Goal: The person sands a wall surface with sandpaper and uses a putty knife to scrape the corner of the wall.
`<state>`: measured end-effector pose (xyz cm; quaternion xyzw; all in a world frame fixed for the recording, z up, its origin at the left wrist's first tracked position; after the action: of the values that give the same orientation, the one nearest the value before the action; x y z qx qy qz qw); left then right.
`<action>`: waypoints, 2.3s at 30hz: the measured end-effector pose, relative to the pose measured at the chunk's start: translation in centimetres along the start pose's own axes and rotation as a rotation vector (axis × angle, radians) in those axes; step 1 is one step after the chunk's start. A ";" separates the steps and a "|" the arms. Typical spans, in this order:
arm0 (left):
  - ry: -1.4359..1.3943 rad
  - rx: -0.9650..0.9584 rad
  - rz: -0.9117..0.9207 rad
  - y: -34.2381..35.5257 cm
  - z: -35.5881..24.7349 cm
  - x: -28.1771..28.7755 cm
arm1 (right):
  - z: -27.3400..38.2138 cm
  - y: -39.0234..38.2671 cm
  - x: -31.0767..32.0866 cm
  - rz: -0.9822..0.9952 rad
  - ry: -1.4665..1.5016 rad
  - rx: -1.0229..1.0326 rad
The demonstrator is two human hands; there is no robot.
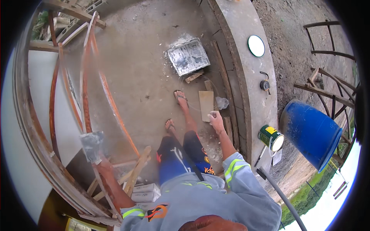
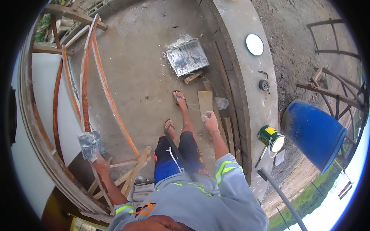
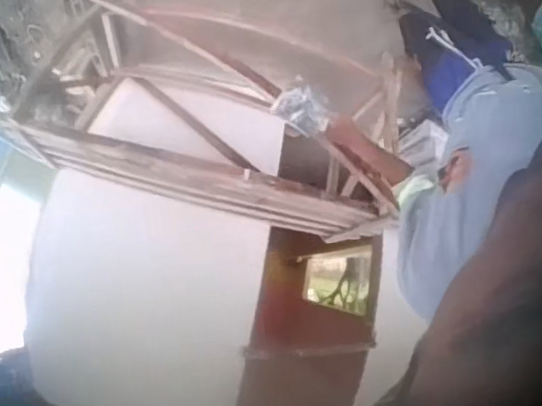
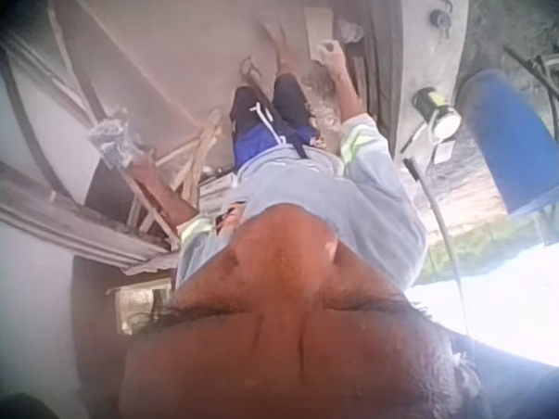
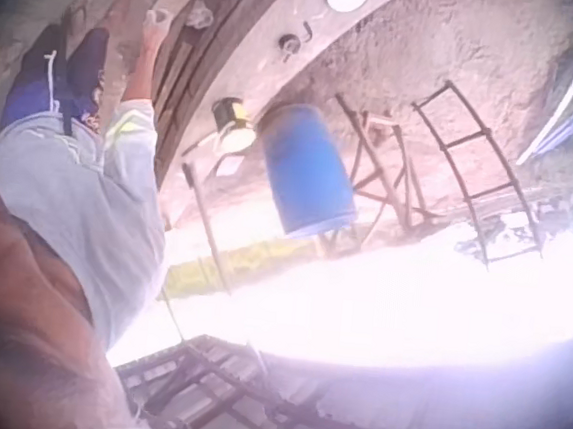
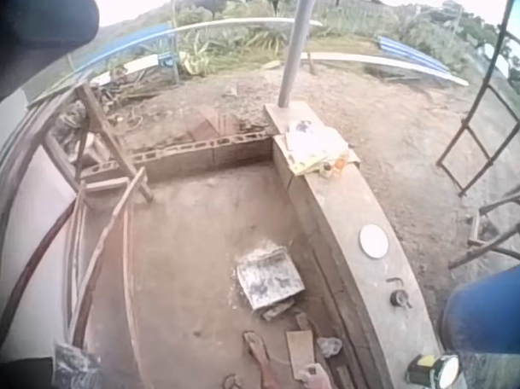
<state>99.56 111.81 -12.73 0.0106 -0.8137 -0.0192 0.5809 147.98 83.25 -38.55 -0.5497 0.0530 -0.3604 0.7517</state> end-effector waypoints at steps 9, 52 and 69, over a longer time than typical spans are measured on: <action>0.497 -0.108 -0.424 2.4 16.7 0.5 | 11.7 33.7 -17.9 -0.141 -0.412 0.428; -0.700 0.702 0.119 -40.1 -3.5 -5.2 | 15.1 -28.4 -20.5 1.178 -0.670 0.464; -0.643 1.673 -1.186 -85.0 9.3 1.7 | -29.2 -64.7 -31.2 1.766 -1.233 -0.245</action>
<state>89.78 27.01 -17.81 0.7927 -0.5480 0.2631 0.0456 79.92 70.16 -3.88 -0.4755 0.0788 0.6541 0.5830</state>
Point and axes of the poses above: each hand's wrist, its own y-axis towards the middle knuckle, its own x-axis out of the back of the hand, z = x × y, the point moved 5 cm from there along y, towards the middle knuckle, and after that the axes turned 13 degrees about -x, right-handed, at the moved point
